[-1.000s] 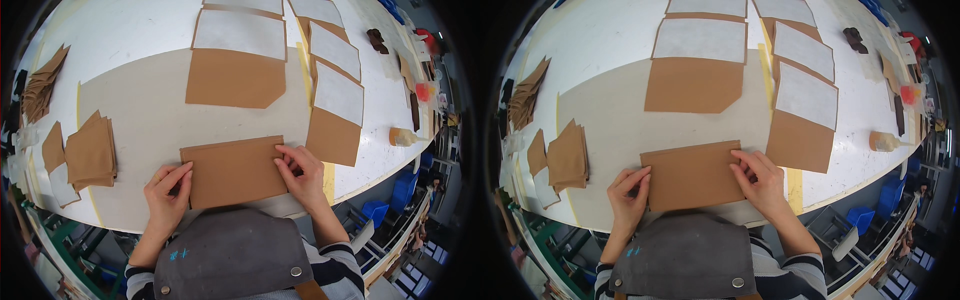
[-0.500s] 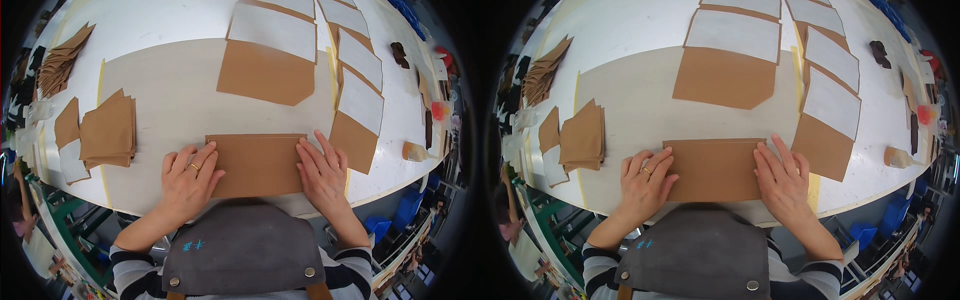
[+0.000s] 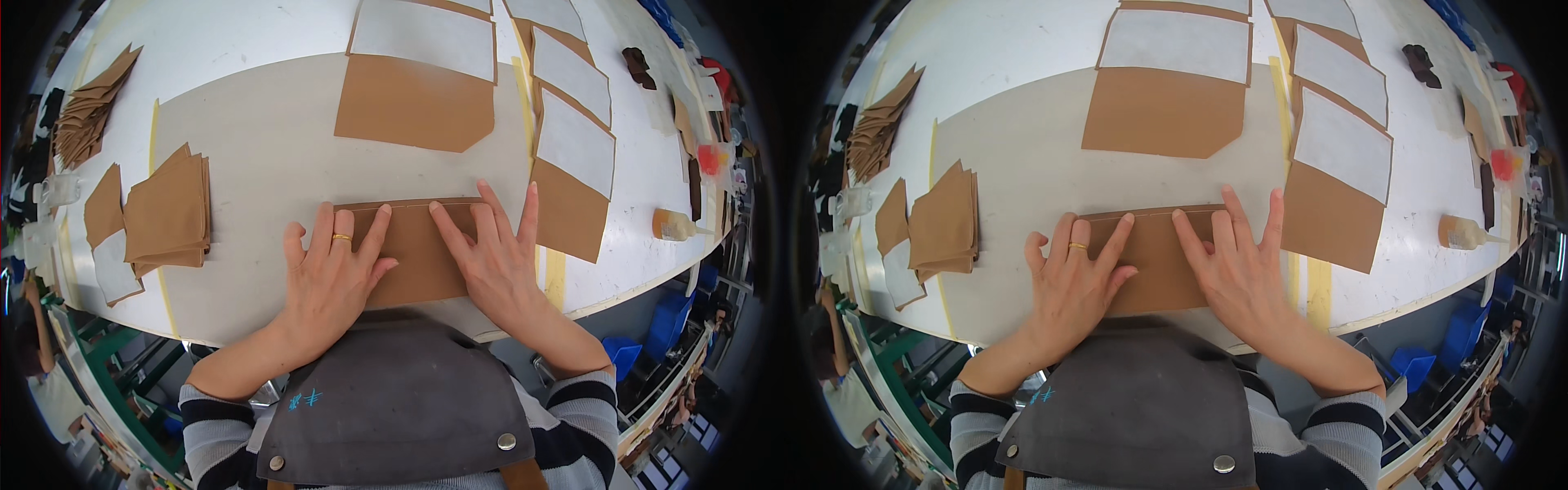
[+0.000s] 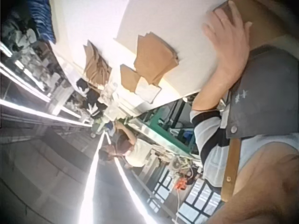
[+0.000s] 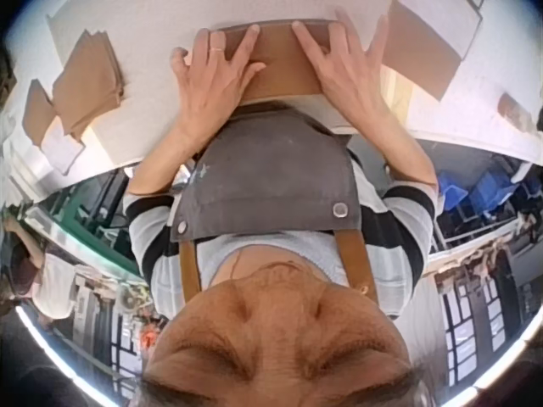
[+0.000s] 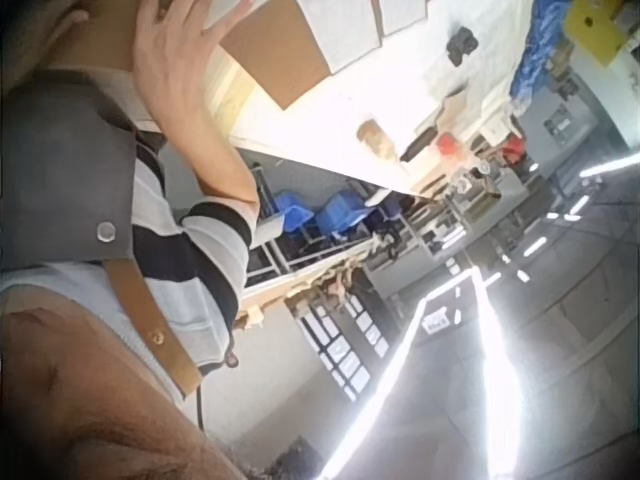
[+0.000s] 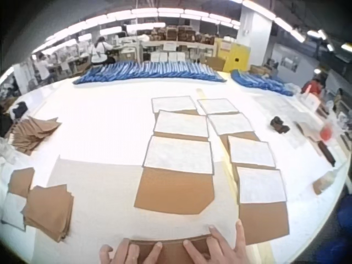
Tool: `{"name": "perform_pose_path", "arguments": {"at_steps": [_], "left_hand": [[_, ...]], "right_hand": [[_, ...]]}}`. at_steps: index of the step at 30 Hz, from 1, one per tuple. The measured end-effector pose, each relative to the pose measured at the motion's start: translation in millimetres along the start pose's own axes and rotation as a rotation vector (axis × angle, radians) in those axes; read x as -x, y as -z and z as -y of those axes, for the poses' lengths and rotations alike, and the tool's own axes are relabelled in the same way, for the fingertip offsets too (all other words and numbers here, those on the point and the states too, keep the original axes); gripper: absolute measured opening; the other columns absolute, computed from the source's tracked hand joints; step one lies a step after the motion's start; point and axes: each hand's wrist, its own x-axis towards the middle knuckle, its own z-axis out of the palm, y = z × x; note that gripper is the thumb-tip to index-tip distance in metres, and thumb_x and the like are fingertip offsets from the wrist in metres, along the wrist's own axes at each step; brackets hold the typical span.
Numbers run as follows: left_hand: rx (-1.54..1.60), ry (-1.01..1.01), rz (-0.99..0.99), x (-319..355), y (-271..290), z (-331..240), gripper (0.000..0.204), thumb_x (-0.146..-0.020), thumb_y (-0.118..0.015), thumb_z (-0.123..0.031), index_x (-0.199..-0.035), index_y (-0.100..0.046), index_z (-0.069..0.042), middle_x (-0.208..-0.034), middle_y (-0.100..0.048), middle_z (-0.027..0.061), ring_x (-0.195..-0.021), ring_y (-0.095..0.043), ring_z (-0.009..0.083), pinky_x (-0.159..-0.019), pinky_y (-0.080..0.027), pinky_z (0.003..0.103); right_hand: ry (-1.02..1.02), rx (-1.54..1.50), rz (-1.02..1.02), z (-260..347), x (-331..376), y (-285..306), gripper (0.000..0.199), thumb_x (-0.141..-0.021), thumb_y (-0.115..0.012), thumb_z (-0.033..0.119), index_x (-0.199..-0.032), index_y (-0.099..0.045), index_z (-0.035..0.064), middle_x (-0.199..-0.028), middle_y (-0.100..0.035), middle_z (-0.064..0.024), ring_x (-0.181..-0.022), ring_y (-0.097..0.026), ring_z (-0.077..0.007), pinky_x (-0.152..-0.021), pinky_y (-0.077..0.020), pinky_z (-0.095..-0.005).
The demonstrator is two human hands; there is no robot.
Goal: Folding and assembling leather components for wallets or pouches at a workshop table.
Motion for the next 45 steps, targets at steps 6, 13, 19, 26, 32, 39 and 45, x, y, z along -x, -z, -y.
{"name": "perform_pose_path", "arguments": {"at_steps": [6, 13, 19, 26, 32, 39, 45], "left_hand": [[0.012, 0.000, -0.007, 0.4, 1.8, -4.4, 0.063, -0.088, -0.068, -0.045, -0.145, -0.052, -0.024, -0.112, -0.051, 0.0136, -0.123, -0.047, 0.0317, -0.095, -0.030, 0.055], [-0.047, 0.012, 0.005, 10.9, -6.5, 4.6, 0.068, -0.086, -0.070, -0.046, -0.146, -0.051, -0.022, -0.117, -0.051, 0.0127, -0.129, -0.045, 0.0319, -0.098, -0.027, 0.057], [0.073, -0.007, 0.068, 24.8, 4.2, 33.2, 0.079, -0.076, -0.082, -0.036, -0.141, -0.052, -0.003, -0.136, -0.050, 0.0070, -0.144, -0.034, 0.0346, -0.111, -0.014, 0.063], [0.203, -0.078, 0.221, 17.3, 28.4, 50.1, 0.093, -0.067, -0.087, -0.040, -0.144, -0.049, -0.004, -0.139, -0.046, 0.0092, -0.147, -0.027, 0.0367, -0.115, -0.010, 0.065], [0.218, -0.123, 0.285, 13.4, 29.4, 55.3, 0.102, -0.062, -0.089, -0.039, -0.147, -0.043, -0.005, -0.141, -0.043, 0.0098, -0.147, -0.025, 0.0373, -0.117, -0.009, 0.064], [0.242, -0.115, 0.252, 20.7, 25.9, 63.2, 0.107, -0.062, -0.089, -0.039, -0.150, -0.039, -0.005, -0.141, -0.042, 0.0104, -0.147, -0.025, 0.0377, -0.118, -0.009, 0.063], [0.518, -0.058, 0.186, 36.2, 13.3, 71.7, 0.099, -0.070, -0.085, -0.039, -0.151, -0.038, -0.008, -0.146, -0.042, 0.0108, -0.146, -0.026, 0.0373, -0.118, -0.009, 0.062]], "right_hand": [[-0.020, -0.028, -0.014, 5.2, 3.9, -5.5, 0.051, -0.085, -0.060, 0.006, -0.136, -0.060, 0.0100, -0.102, -0.051, -0.0165, -0.131, -0.049, -0.0367, -0.109, -0.0177, -0.0776], [-0.015, 0.042, 0.046, -8.2, 10.9, -1.6, 0.048, -0.087, -0.063, 0.013, -0.135, -0.060, 0.0099, -0.112, -0.053, -0.0128, -0.136, -0.045, -0.0329, -0.110, -0.0182, -0.0747], [-0.091, -0.225, 0.144, -24.2, 13.6, 13.2, 0.070, -0.078, -0.080, 0.033, -0.140, -0.056, 0.0130, -0.128, -0.053, -0.0026, -0.145, -0.036, -0.0279, -0.117, -0.0182, -0.0653], [-0.075, -0.272, 0.315, -38.0, 13.1, 22.5, 0.099, -0.060, -0.088, 0.038, -0.149, -0.046, 0.0196, -0.138, -0.046, -0.0004, -0.150, -0.025, -0.0281, -0.116, -0.0247, -0.0657], [-0.023, -0.291, 0.389, -48.0, 14.0, 22.0, 0.103, -0.064, -0.090, 0.033, -0.152, -0.039, 0.0182, -0.143, -0.039, -0.0021, -0.150, -0.023, -0.0329, -0.111, -0.0300, -0.0706], [-0.018, -0.429, 0.458, -51.7, 11.7, 31.1, 0.104, -0.068, -0.088, 0.021, -0.156, -0.032, 0.0204, -0.151, -0.033, -0.0025, -0.152, -0.019, -0.0330, -0.115, -0.0254, -0.0703], [-0.084, -0.687, 0.448, -67.2, 20.2, 36.3, 0.093, -0.068, -0.086, 0.019, -0.151, -0.044, 0.0208, -0.154, -0.041, -0.0037, -0.151, -0.025, -0.0321, -0.118, -0.0149, -0.0675]]}}
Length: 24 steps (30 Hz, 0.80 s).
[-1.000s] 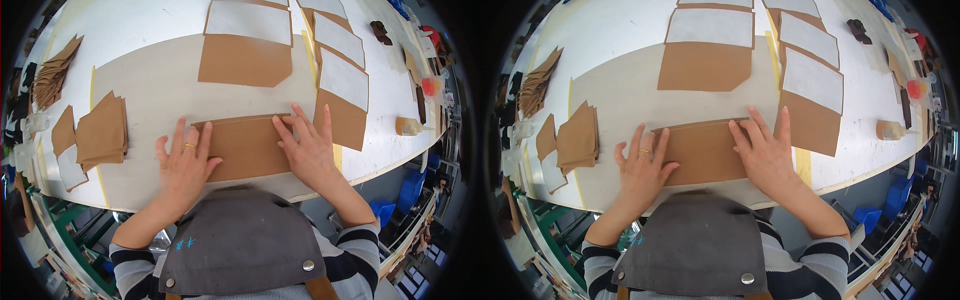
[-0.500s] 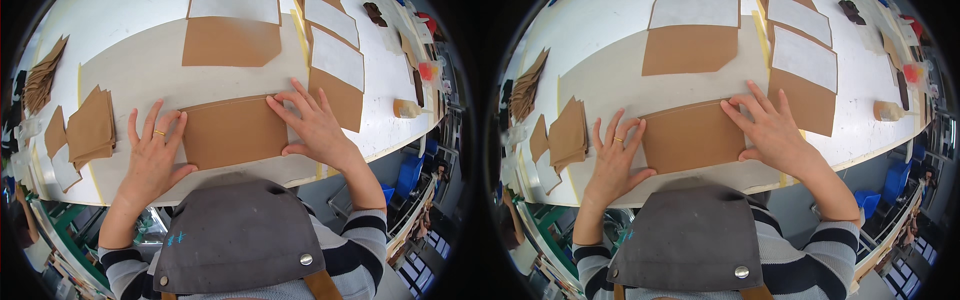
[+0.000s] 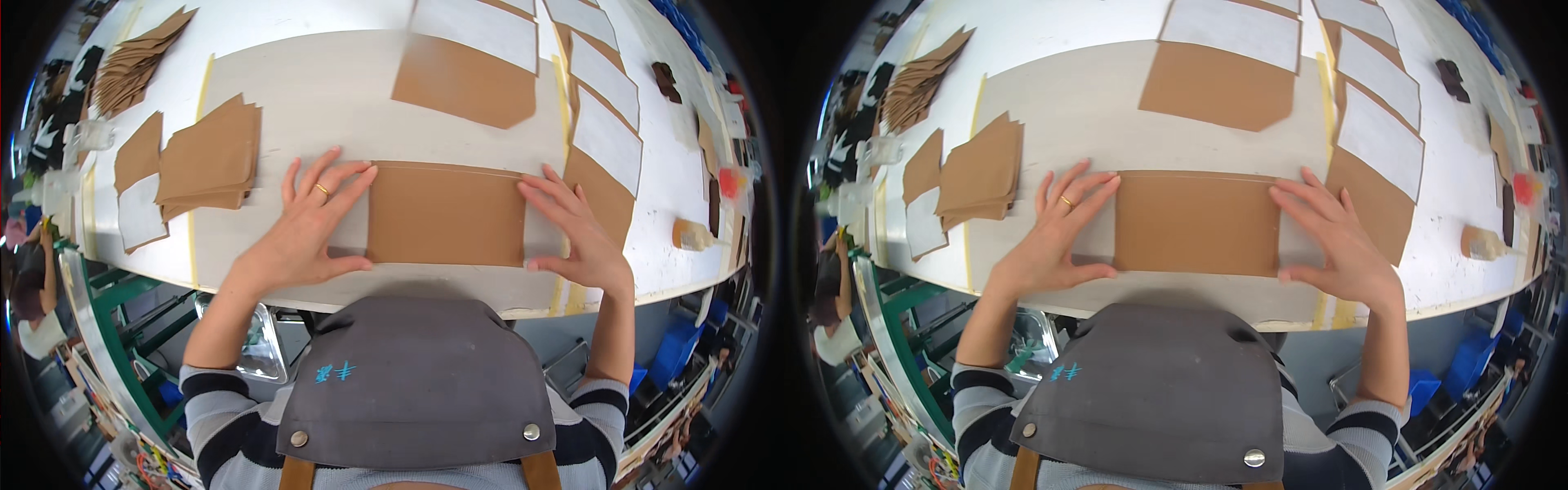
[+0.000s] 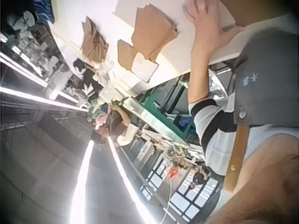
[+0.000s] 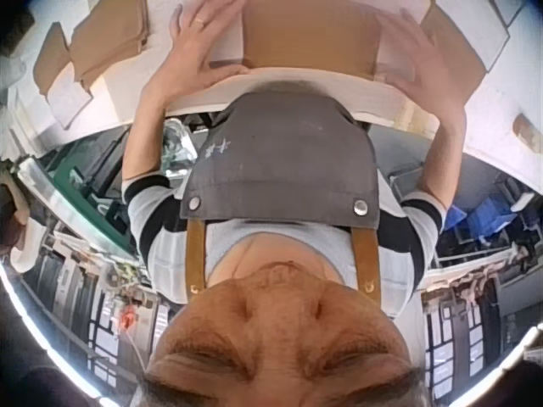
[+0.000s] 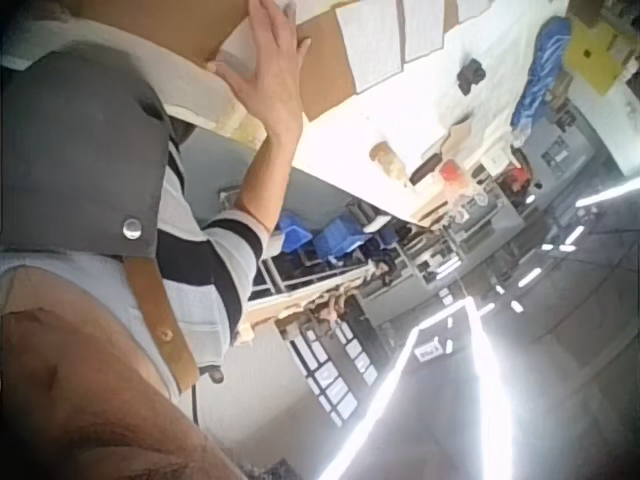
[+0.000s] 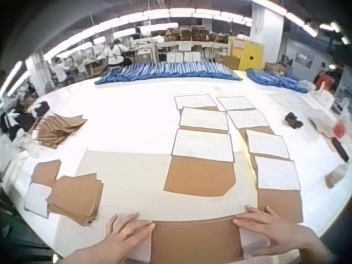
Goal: Folding and assembling leather components for wallets or pouches at a workshop table.
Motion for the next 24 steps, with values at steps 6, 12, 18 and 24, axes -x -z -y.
{"name": "perform_pose_path", "arguments": {"at_steps": [6, 12, 18, 24], "left_hand": [[-0.005, -0.123, -0.320, 35.7, -34.7, -18.2, 0.050, -0.081, -0.078, -0.027, -0.126, -0.065, -0.010, -0.130, -0.060, 0.0034, -0.131, -0.050, 0.0289, -0.113, -0.031, 0.054], [0.011, -0.171, -0.315, 39.9, -50.9, -16.0, 0.041, -0.081, -0.078, -0.024, -0.118, -0.070, -0.008, -0.124, -0.063, 0.0034, -0.126, -0.052, 0.0262, -0.112, -0.034, 0.052], [0.014, -0.176, -0.333, 39.8, -49.4, -16.0, 0.040, -0.080, -0.079, -0.027, -0.114, -0.070, -0.008, -0.121, -0.064, 0.0030, -0.120, -0.054, 0.0251, -0.113, -0.034, 0.052], [0.003, -0.192, -0.321, 36.9, -47.4, -19.5, 0.038, -0.079, -0.080, -0.029, -0.109, -0.071, -0.009, -0.117, -0.065, 0.0023, -0.117, -0.055, 0.0247, -0.114, -0.032, 0.053]], "right_hand": [[0.402, 0.274, -0.337, 56.8, -30.7, -51.8, 0.056, -0.080, -0.076, 0.028, -0.133, -0.063, 0.0136, -0.138, -0.057, -0.0020, -0.141, -0.042, -0.0275, -0.119, -0.0187, -0.0627], [0.661, 0.315, -0.247, 73.7, -80.4, -84.4, 0.050, -0.083, -0.073, 0.034, -0.129, -0.065, 0.0144, -0.133, -0.058, 0.0024, -0.138, -0.043, -0.0218, -0.120, -0.0198, -0.0614], [0.627, 0.446, -0.339, 68.2, -107.6, -79.6, 0.053, -0.084, -0.071, 0.038, -0.132, -0.063, 0.0159, -0.136, -0.055, 0.0058, -0.139, -0.041, -0.0198, -0.120, -0.0173, -0.0612], [0.493, 0.445, -0.412, 56.5, -117.1, -65.9, 0.052, -0.090, -0.066, 0.037, -0.136, -0.059, 0.0137, -0.145, -0.052, 0.0029, -0.143, -0.038, -0.0209, -0.121, -0.0167, -0.0587]]}}
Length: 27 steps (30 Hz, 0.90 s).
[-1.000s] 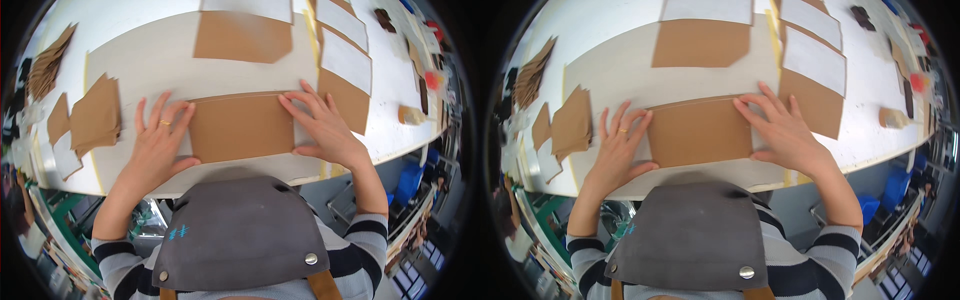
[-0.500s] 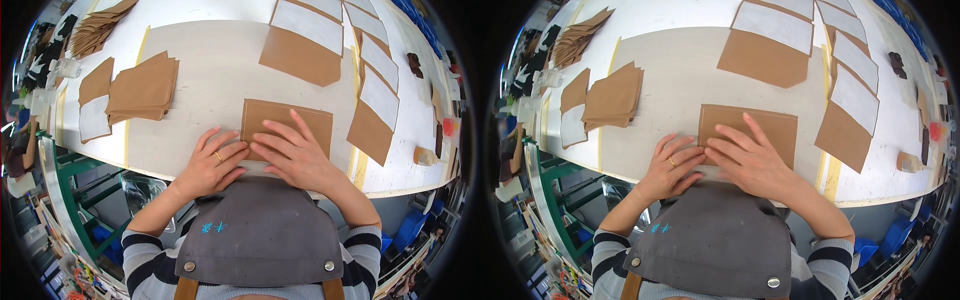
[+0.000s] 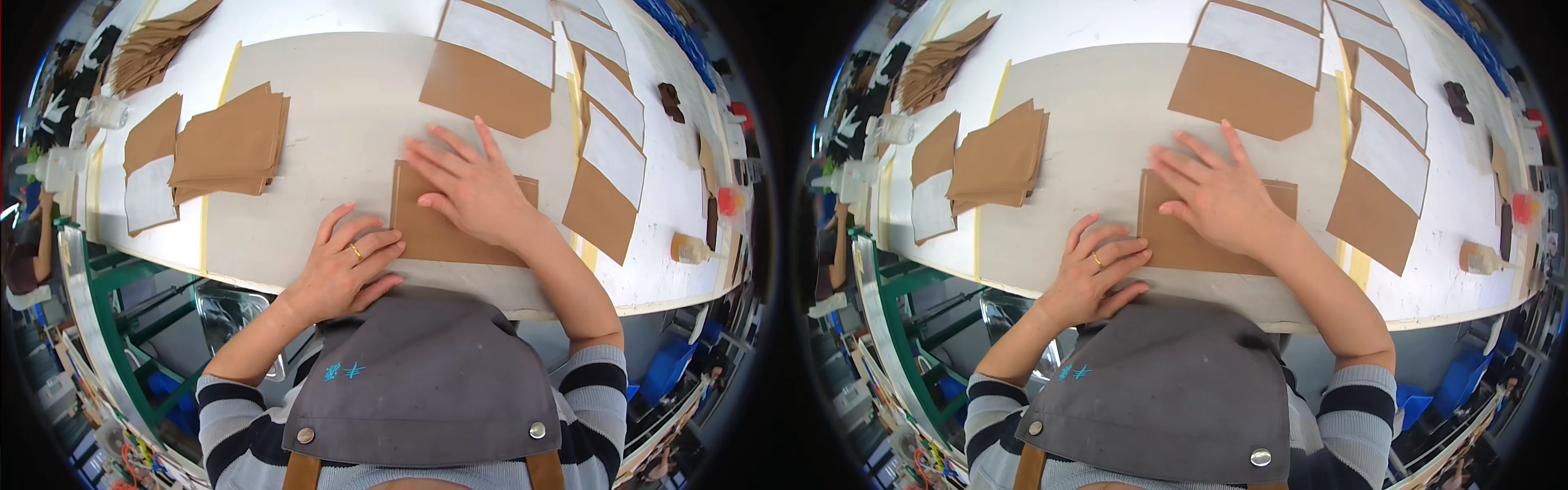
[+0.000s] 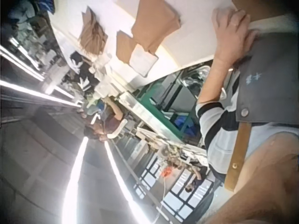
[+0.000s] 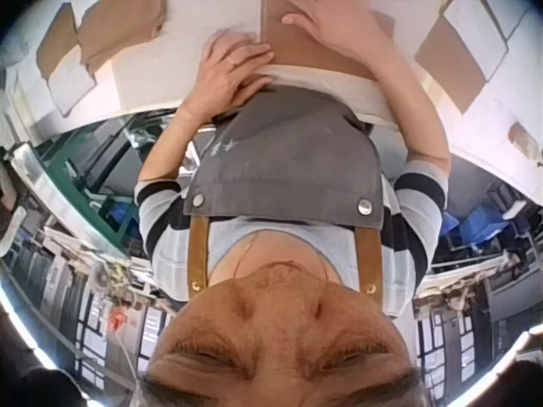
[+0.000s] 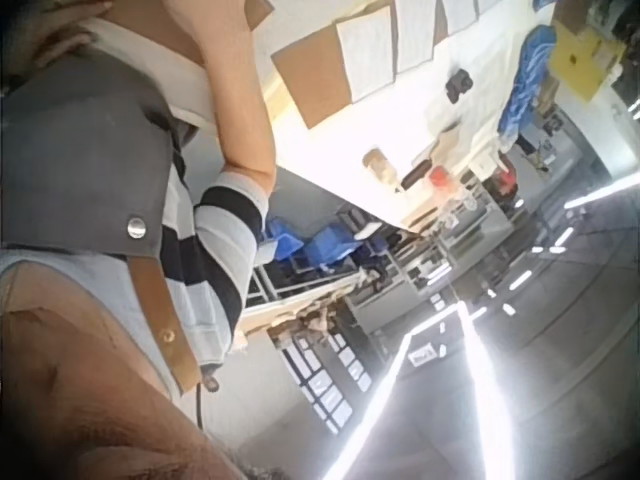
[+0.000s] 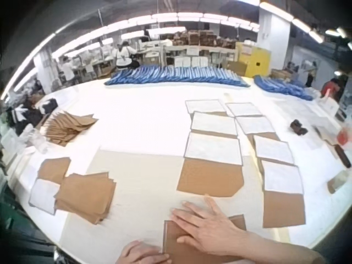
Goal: Folding and assembling leather components for wallets or pouches at a workshop table.
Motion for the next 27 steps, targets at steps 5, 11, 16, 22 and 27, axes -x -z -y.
{"name": "perform_pose_path", "arguments": {"at_steps": [5, 11, 16, 22, 27], "left_hand": [[-0.035, -0.022, 0.030, -4.7, 17.3, 1.7, 0.037, -0.078, -0.081, -0.031, -0.106, -0.071, -0.009, -0.113, -0.066, 0.0024, -0.113, -0.056, 0.0253, -0.111, -0.034, 0.051], [-0.004, -0.195, 0.083, -89.7, -8.4, -14.5, 0.051, -0.083, -0.075, -0.030, -0.126, -0.064, -0.005, -0.132, -0.060, 0.0083, -0.112, -0.055, 0.0311, -0.098, -0.042, 0.044], [-0.043, -0.268, 0.227, -127.4, -53.4, -23.9, 0.056, -0.087, -0.070, -0.028, -0.137, -0.056, -0.005, -0.145, -0.051, 0.0075, -0.117, -0.051, 0.0315, -0.094, -0.044, 0.042], [-0.094, -0.194, 0.246, -131.4, -50.7, -24.7, 0.055, -0.090, -0.067, -0.027, -0.139, -0.054, -0.005, -0.149, -0.049, 0.0022, -0.121, -0.047, 0.0321, -0.101, -0.037, 0.046], [-0.174, -0.246, 0.145, -130.9, -41.6, -17.2, 0.062, -0.090, -0.068, -0.031, -0.143, -0.050, -0.004, -0.148, -0.051, 0.0068, -0.126, -0.046, 0.0354, -0.109, -0.028, 0.051]], "right_hand": [[-0.318, -0.154, -0.147, -13.0, 67.2, 39.3, 0.052, -0.094, -0.063, 0.033, -0.140, -0.056, 0.0104, -0.149, -0.050, -0.0027, -0.146, -0.036, -0.0255, -0.120, -0.0180, -0.0586], [-0.432, -0.122, -0.055, 33.2, 145.7, 37.1, 0.062, -0.089, -0.069, 0.034, -0.143, -0.052, 0.0080, -0.151, -0.048, -0.0069, -0.148, -0.031, -0.0312, -0.119, -0.0163, -0.0608], [-0.453, -0.113, 0.037, 58.8, 143.4, 23.6, 0.070, -0.087, -0.070, 0.038, -0.144, -0.048, 0.0029, -0.157, -0.040, -0.0094, -0.150, -0.026, -0.0313, -0.119, -0.0127, -0.0624], [-0.492, -0.162, 0.016, 64.3, 146.5, 24.3, 0.074, -0.086, -0.071, 0.040, -0.143, -0.047, 0.0000, -0.157, -0.038, -0.0126, -0.150, -0.026, -0.0331, -0.118, -0.0124, -0.0635], [-0.459, -0.168, -0.017, 59.2, 149.6, 32.6, 0.067, -0.086, -0.071, 0.039, -0.139, -0.053, 0.0016, -0.153, -0.044, -0.0126, -0.150, -0.027, -0.0342, -0.119, -0.0124, -0.0625]]}}
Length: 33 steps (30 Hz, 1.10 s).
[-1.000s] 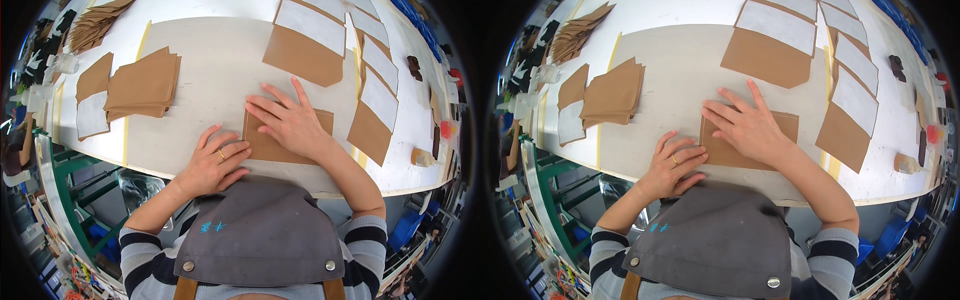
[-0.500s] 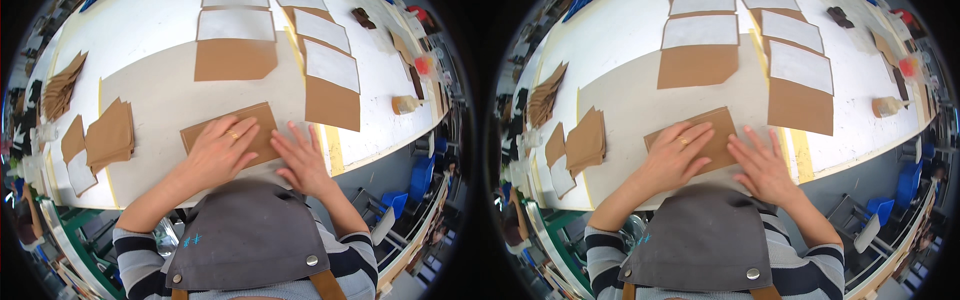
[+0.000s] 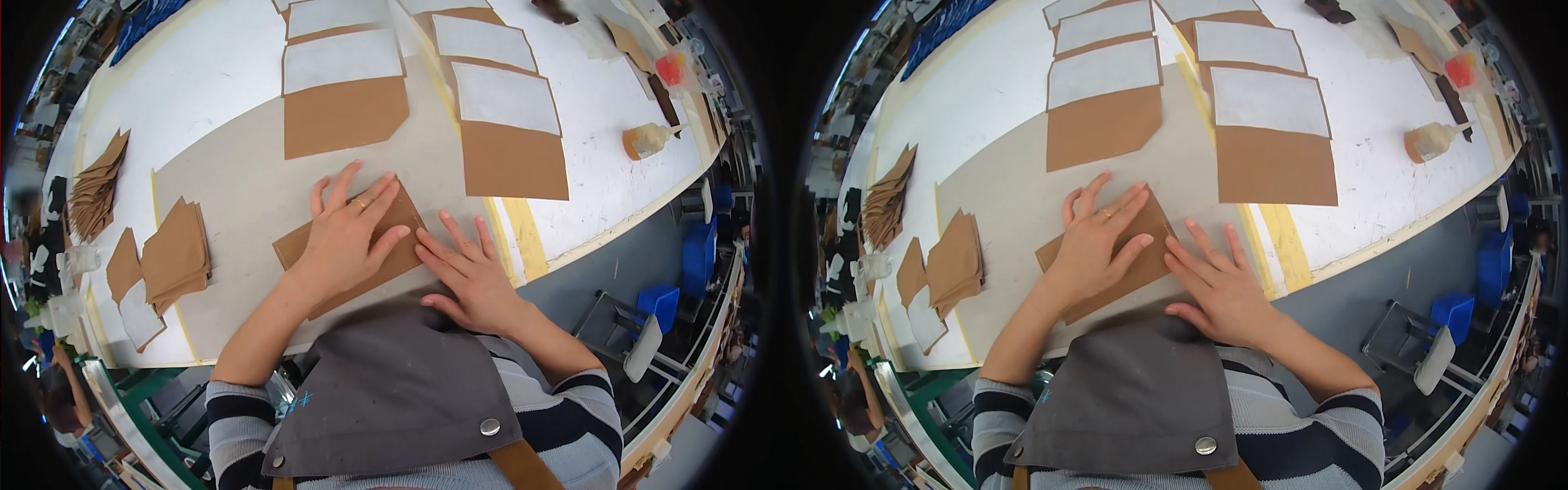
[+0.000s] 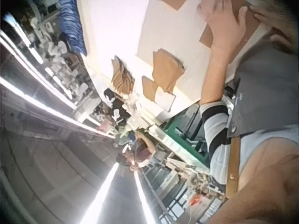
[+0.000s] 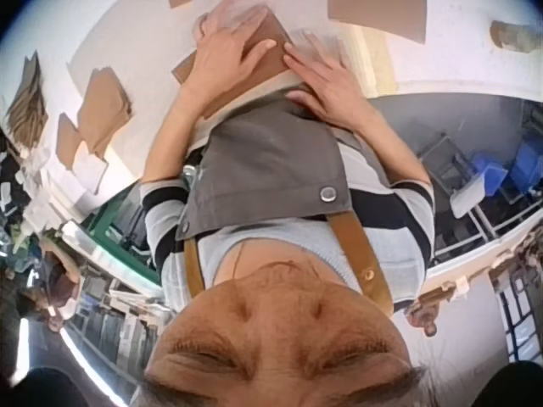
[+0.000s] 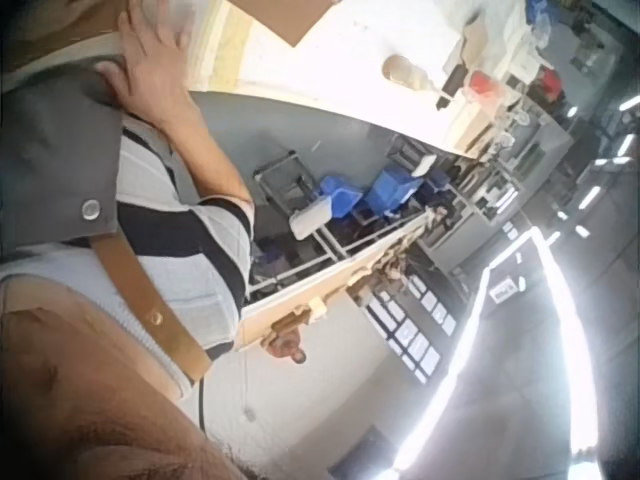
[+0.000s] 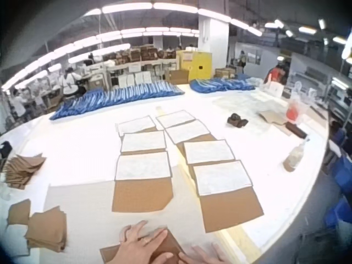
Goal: Folding and assembling leather components for wallets or pouches at a workshop table.
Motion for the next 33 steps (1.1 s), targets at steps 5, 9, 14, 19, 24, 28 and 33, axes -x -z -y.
{"name": "perform_pose_path", "arguments": {"at_steps": [5, 9, 14, 19, 24, 28, 33], "left_hand": [[0.026, 0.452, 0.015, 55.2, 22.4, 5.3, 0.077, -0.083, -0.078, -0.029, -0.146, -0.042, -0.003, -0.129, -0.061, 0.0172, -0.120, -0.052, 0.0387, -0.098, -0.044, 0.045], [0.150, 0.667, 0.157, 66.6, 44.0, 7.0, 0.056, -0.085, -0.076, -0.029, -0.129, -0.056, -0.002, -0.109, -0.065, 0.0170, -0.097, -0.061, 0.0355, -0.080, -0.051, 0.043], [0.566, 0.548, 0.237, 86.0, 85.8, 46.8, 0.019, -0.088, -0.070, -0.017, -0.093, -0.063, 0.000, -0.078, -0.060, 0.0199, -0.077, -0.060, 0.0357, -0.068, -0.047, 0.044], [0.144, 0.954, 0.427, 152.7, 178.1, 116.8, 0.022, -0.082, -0.074, -0.013, -0.100, -0.066, -0.004, -0.089, -0.063, 0.0183, -0.085, -0.061, 0.0324, -0.076, -0.046, 0.043], [-0.319, 0.690, 0.111, 120.7, 134.5, 108.0, 0.093, -0.070, -0.086, -0.023, -0.148, -0.040, -0.005, -0.136, -0.054, 0.0164, -0.128, -0.047, 0.0362, -0.112, -0.033, 0.050], [0.046, 0.267, -0.159, 47.3, 60.1, 36.2, 0.095, -0.072, -0.085, -0.021, -0.152, -0.035, -0.008, -0.136, -0.053, 0.0154, -0.127, -0.047, 0.0340, -0.111, -0.028, 0.056], [0.422, 0.194, -0.042, 43.9, 28.7, 12.9, 0.040, -0.071, -0.083, -0.008, -0.109, -0.068, -0.011, -0.082, -0.060, -0.0014, -0.086, -0.055, 0.0180, -0.088, -0.032, 0.036]], "right_hand": [[-0.037, -0.097, -0.228, -27.3, -15.1, 17.8, 0.043, -0.086, -0.074, 0.022, -0.124, -0.064, 0.0073, -0.141, -0.056, -0.0104, -0.143, -0.038, -0.0356, -0.116, -0.0298, -0.0550], [0.077, -0.078, -0.293, -44.8, -77.5, 16.1, 0.037, -0.085, -0.074, 0.016, -0.120, -0.066, 0.0068, -0.137, -0.058, -0.0101, -0.138, -0.044, -0.0335, -0.110, -0.0403, -0.0483], [0.160, 0.066, -0.365, -66.8, -162.6, -4.3, 0.024, -0.087, -0.070, 0.014, -0.111, -0.067, 0.0078, -0.121, -0.063, -0.0062, -0.120, -0.056, -0.0262, -0.090, -0.0513, -0.0410], [0.169, 0.050, -0.260, -64.1, -184.6, -12.5, 0.013, -0.090, -0.067, 0.014, -0.102, -0.063, 0.0093, -0.102, -0.065, -0.0030, -0.097, -0.063, -0.0241, -0.073, -0.0524, -0.0411], [0.130, -0.084, -0.275, -33.9, -157.8, -1.7, 0.011, -0.092, -0.065, 0.015, -0.099, -0.058, 0.0100, -0.093, -0.065, -0.0045, -0.085, -0.065, -0.0266, -0.065, -0.0514, -0.0426], [0.148, -0.235, -0.143, -1.8, -113.6, 10.2, 0.021, -0.089, -0.068, 0.012, -0.108, -0.060, 0.0099, -0.093, -0.065, -0.0061, -0.085, -0.065, -0.0277, -0.066, -0.0510, -0.0422], [0.197, -0.112, -0.118, 5.6, -64.4, 18.5, 0.038, -0.077, -0.075, 0.008, -0.113, -0.062, 0.0098, -0.094, -0.062, -0.0041, -0.087, -0.062, -0.0249, -0.076, -0.0491, -0.0379]]}}
